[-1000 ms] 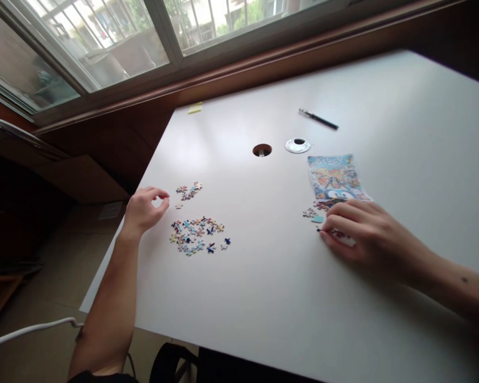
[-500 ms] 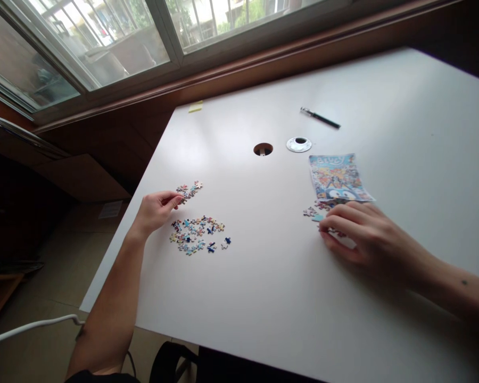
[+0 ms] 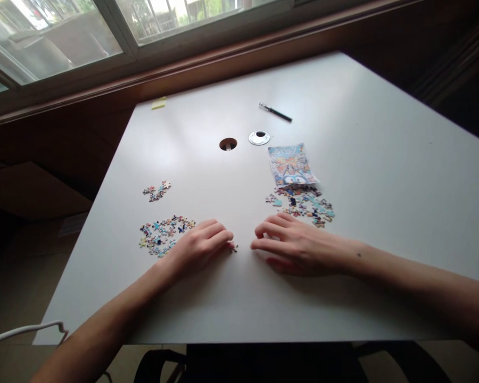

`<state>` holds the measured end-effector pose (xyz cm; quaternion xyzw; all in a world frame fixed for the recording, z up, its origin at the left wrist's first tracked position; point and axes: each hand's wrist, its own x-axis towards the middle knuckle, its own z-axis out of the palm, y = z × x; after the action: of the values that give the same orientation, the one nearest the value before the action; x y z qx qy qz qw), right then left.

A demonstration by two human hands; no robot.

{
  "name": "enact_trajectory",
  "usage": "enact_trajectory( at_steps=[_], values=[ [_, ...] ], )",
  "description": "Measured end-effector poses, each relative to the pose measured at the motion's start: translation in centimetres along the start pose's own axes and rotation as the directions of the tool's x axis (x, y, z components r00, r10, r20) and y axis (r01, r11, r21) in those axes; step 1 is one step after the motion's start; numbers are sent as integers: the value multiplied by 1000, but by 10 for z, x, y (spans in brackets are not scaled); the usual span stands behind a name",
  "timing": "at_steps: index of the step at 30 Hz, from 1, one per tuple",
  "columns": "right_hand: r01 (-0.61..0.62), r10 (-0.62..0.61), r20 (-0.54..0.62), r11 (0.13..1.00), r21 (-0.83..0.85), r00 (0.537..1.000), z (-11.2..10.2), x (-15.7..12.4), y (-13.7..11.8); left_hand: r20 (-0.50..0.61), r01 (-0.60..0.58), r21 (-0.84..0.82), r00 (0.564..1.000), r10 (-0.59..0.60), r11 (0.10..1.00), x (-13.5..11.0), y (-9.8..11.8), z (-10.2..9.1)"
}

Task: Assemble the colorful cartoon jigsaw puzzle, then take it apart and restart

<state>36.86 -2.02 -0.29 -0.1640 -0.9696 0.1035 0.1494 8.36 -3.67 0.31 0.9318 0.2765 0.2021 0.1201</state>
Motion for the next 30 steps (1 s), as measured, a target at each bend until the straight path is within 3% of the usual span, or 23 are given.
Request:
enact_trajectory(
  at_steps=[5,7,9,10,13,15,17,22,30],
  values=[
    [23,-23,23,1000,-1,999,6,7,-6,-121,30,12,992,-28,999,-1,-6,3],
    [5,-5,9,1000,-1,1000,5,6,-5,-197,69,71,979,-54,995,-6,-17,-7],
    [-37,36,-39,999,-13,999,2,0,1,-309,200,174,941,-140,964,-16,-37,-26],
    [-56,54,-77,998,-26,996,-1,-4,6,-378,315,224,900,-215,923,-24,-50,-38],
    [-144,131,-155,987,-76,979,-7,-16,29,-575,690,287,679,-456,665,-58,-91,-74],
    [-183,159,-198,977,-111,967,-9,-22,43,-575,781,285,603,-553,555,-80,-112,-88],
    [-204,172,-224,971,-126,959,-10,-24,51,-516,795,284,598,-613,536,-94,-125,-92],
    [-230,202,-227,968,-104,953,-8,-23,53,-365,748,284,663,-653,600,-96,-129,-80],
    [-224,196,-230,970,-100,953,-8,-25,53,-301,750,189,658,-690,634,-96,-128,-85]
  ],
)
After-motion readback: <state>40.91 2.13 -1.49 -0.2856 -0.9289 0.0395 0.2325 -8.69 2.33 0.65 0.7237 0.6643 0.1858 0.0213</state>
